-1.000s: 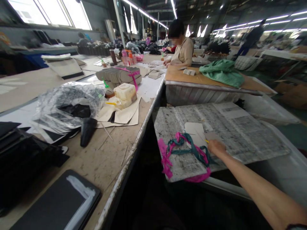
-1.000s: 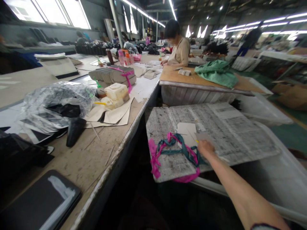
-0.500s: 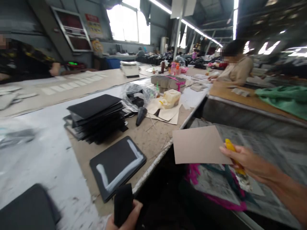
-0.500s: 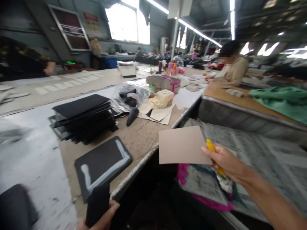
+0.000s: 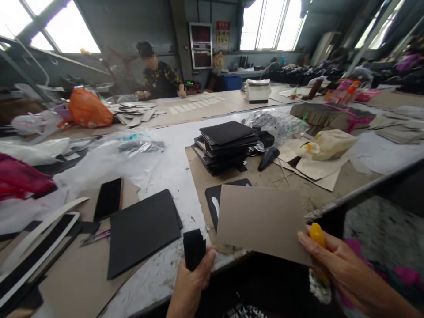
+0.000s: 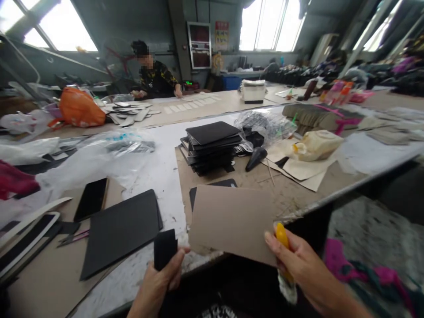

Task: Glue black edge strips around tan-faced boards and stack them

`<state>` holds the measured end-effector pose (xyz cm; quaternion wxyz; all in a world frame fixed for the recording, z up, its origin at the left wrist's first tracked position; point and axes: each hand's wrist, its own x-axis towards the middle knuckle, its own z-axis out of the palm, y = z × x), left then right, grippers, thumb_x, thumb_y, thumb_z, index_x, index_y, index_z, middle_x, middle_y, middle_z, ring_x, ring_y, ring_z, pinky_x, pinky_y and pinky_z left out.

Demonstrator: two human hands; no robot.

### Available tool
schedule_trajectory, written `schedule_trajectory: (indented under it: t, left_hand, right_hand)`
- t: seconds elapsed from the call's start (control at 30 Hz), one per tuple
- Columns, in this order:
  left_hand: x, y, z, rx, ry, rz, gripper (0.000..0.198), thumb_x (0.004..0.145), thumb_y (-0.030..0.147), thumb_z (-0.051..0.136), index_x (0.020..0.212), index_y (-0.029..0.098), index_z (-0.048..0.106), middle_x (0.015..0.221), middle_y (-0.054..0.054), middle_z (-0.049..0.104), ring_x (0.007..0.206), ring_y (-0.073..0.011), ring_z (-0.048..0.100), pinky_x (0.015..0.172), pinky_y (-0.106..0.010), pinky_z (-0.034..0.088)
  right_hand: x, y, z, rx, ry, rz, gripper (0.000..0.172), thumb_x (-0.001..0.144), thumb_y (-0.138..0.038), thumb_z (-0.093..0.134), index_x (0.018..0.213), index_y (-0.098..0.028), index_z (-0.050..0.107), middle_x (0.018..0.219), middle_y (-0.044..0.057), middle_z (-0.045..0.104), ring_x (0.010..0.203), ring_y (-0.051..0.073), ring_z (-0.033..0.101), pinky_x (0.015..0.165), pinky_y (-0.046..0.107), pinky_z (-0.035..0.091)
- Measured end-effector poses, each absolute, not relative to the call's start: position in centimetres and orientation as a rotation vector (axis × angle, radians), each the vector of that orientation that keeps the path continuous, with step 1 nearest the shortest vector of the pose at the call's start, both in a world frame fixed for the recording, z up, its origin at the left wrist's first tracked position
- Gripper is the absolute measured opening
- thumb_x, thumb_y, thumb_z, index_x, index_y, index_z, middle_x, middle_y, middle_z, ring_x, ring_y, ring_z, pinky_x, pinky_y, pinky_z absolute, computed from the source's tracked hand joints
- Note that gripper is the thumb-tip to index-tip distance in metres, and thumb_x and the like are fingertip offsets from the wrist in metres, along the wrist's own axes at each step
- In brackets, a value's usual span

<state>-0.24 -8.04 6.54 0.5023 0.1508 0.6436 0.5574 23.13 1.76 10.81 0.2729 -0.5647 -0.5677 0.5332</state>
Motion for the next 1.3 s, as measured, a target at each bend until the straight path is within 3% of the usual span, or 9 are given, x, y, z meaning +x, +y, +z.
schedule_trajectory:
  t: [0.07, 0.23, 0.5, 0.6, 0.83, 0.93, 1.07, 1.2, 1.3]
  left_hand:
    - [0.6, -7.9, 6.0, 0.359, 1.373, 1.346, 0.061, 0.054, 0.062, 0.072, 0.086, 0.011, 0.061, 0.035, 0.009, 0.032, 0.036, -0.0053, 0.022, 0.042, -0.022, 0.015]
    - [0.4, -7.0, 7.2, 0.288, 1.162, 1.504, 0.052, 0.066, 0.051, 0.069, 0.049, 0.019, 0.033, 0.038, 0.008, 0.028, 0.037, -0.0043, 0.025, 0.042, -0.021, 0.023]
    - [-8.2, -6.5, 11.5, 0.713, 1.476, 1.196, 0.029, 0.058, 0.034, 0.078, 0.068, 0.013, 0.061, 0.062, 0.0, 0.054, 0.058, -0.0126, 0.048, 0.055, -0.022, 0.042]
    - [-8.1, -5.7, 13.1, 0.955, 1.458, 0.987, 0.023, 0.058, 0.03, 0.077, 0.058, 0.014, 0.06, 0.058, 0.0, 0.052, 0.055, -0.0126, 0.045, 0.051, -0.022, 0.039]
    - [-6.8, -3.6, 16.3, 1.014, 1.442, 0.886, 0.018, 0.053, 0.021, 0.075, 0.051, 0.014, 0.059, 0.049, 0.002, 0.046, 0.044, -0.0093, 0.038, 0.042, -0.02, 0.032]
    - [-7.3, -2.8, 17.3, 1.029, 1.447, 0.918, 0.017, 0.046, 0.014, 0.076, 0.048, 0.014, 0.059, 0.048, 0.002, 0.049, 0.045, -0.0092, 0.039, 0.042, -0.02, 0.033]
    - [-8.9, -1.6, 17.9, 1.142, 1.541, 0.962, 0.019, 0.049, 0.022, 0.077, 0.047, 0.015, 0.059, 0.048, 0.003, 0.049, 0.045, -0.0091, 0.04, 0.041, -0.019, 0.032]
    - [-10.8, -1.7, 17.0, 0.927, 2.004, 1.391, 0.021, 0.057, 0.032, 0.074, 0.069, 0.015, 0.068, 0.061, 0.001, 0.059, 0.052, -0.0104, 0.048, 0.045, -0.02, 0.037]
    - [-10.7, -3.2, 14.7, 0.769, 2.183, 1.361, 0.028, 0.059, 0.035, 0.073, 0.076, 0.012, 0.069, 0.064, 0.0, 0.061, 0.059, -0.0135, 0.054, 0.05, -0.022, 0.04]
  right_hand:
    - [21.5, 0.6, 10.1, -1.451, -1.49, 1.56, 0.038, 0.073, -0.06, 0.055, 0.079, -0.023, 0.061, 0.057, -0.001, 0.053, 0.048, 0.013, 0.05, 0.044, 0.023, 0.043]
    - [18.4, -0.5, 10.2, -1.188, -1.821, 1.542, 0.036, 0.081, -0.055, 0.05, 0.076, -0.02, 0.061, 0.07, 0.002, 0.06, 0.067, 0.016, 0.056, 0.063, 0.025, 0.048]
    - [19.1, 4.6, 15.8, -1.092, -2.235, 0.743, 0.035, 0.08, -0.046, 0.055, 0.105, -0.02, 0.061, 0.083, 0.005, 0.058, 0.073, 0.017, 0.056, 0.07, 0.03, 0.047]
    - [17.3, 5.4, 17.3, -0.833, -2.487, 0.685, 0.036, 0.082, -0.041, 0.056, 0.11, -0.019, 0.059, 0.096, 0.007, 0.058, 0.087, 0.018, 0.056, 0.079, 0.031, 0.044]
    - [13.8, 6.7, 19.1, -0.881, -2.743, 0.773, 0.016, 0.081, -0.033, 0.059, 0.082, -0.017, 0.059, 0.074, 0.0, 0.058, 0.068, 0.014, 0.054, 0.061, 0.023, 0.038]
    - [13.2, 7.6, 19.8, -0.981, -2.703, 0.641, 0.024, 0.076, -0.037, 0.064, 0.09, -0.019, 0.057, 0.077, 0.0, 0.058, 0.072, 0.015, 0.054, 0.061, 0.023, 0.035]
    - [13.0, 8.9, 20.3, -0.843, -2.784, 0.825, 0.025, 0.081, -0.035, 0.055, 0.063, -0.018, 0.052, 0.064, -0.003, 0.052, 0.06, 0.01, 0.048, 0.054, 0.021, 0.032]
    - [14.8, 10.7, 18.8, -1.031, -2.445, 1.074, 0.033, 0.079, -0.044, 0.054, 0.059, -0.018, 0.048, 0.056, -0.004, 0.045, 0.051, 0.008, 0.04, 0.047, 0.021, 0.029]
    - [17.1, 12.0, 16.0, -1.278, -2.067, 1.279, 0.04, 0.073, -0.056, 0.058, 0.062, -0.02, 0.044, 0.049, -0.006, 0.037, 0.043, 0.006, 0.031, 0.041, 0.021, 0.024]
